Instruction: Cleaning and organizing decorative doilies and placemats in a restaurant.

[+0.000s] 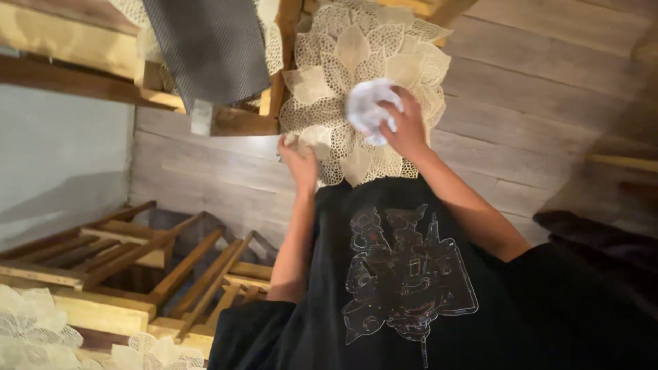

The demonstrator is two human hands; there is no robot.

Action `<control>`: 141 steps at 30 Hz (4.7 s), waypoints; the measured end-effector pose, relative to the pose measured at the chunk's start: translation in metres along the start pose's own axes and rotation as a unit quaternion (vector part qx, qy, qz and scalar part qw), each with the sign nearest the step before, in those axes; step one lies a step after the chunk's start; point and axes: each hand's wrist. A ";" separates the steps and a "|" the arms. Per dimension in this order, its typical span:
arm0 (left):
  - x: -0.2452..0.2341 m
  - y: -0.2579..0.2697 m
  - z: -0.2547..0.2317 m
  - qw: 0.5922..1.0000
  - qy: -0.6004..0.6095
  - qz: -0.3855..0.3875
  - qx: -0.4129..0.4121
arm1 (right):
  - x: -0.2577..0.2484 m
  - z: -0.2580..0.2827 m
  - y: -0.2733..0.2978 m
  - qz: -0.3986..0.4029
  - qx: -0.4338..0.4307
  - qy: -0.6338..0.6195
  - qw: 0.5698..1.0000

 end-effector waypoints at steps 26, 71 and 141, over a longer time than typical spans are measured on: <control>0.126 -0.005 -0.059 0.886 -0.370 0.278 0.012 | 0.040 -0.109 -0.029 0.266 -0.310 0.171 0.897; 0.060 -0.013 -0.040 0.905 -0.410 0.101 0.046 | 0.062 0.002 -0.145 0.332 -0.423 0.096 0.838; 0.011 -0.018 -0.030 0.998 -0.001 0.021 0.056 | 0.045 -0.019 0.022 0.136 -0.045 0.253 0.957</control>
Point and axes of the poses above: each hand's wrist, its own y-axis away from the middle knuckle, its own x-axis out of the palm, z = x × y, and after that the axes turned 14 degrees about y, right-handed
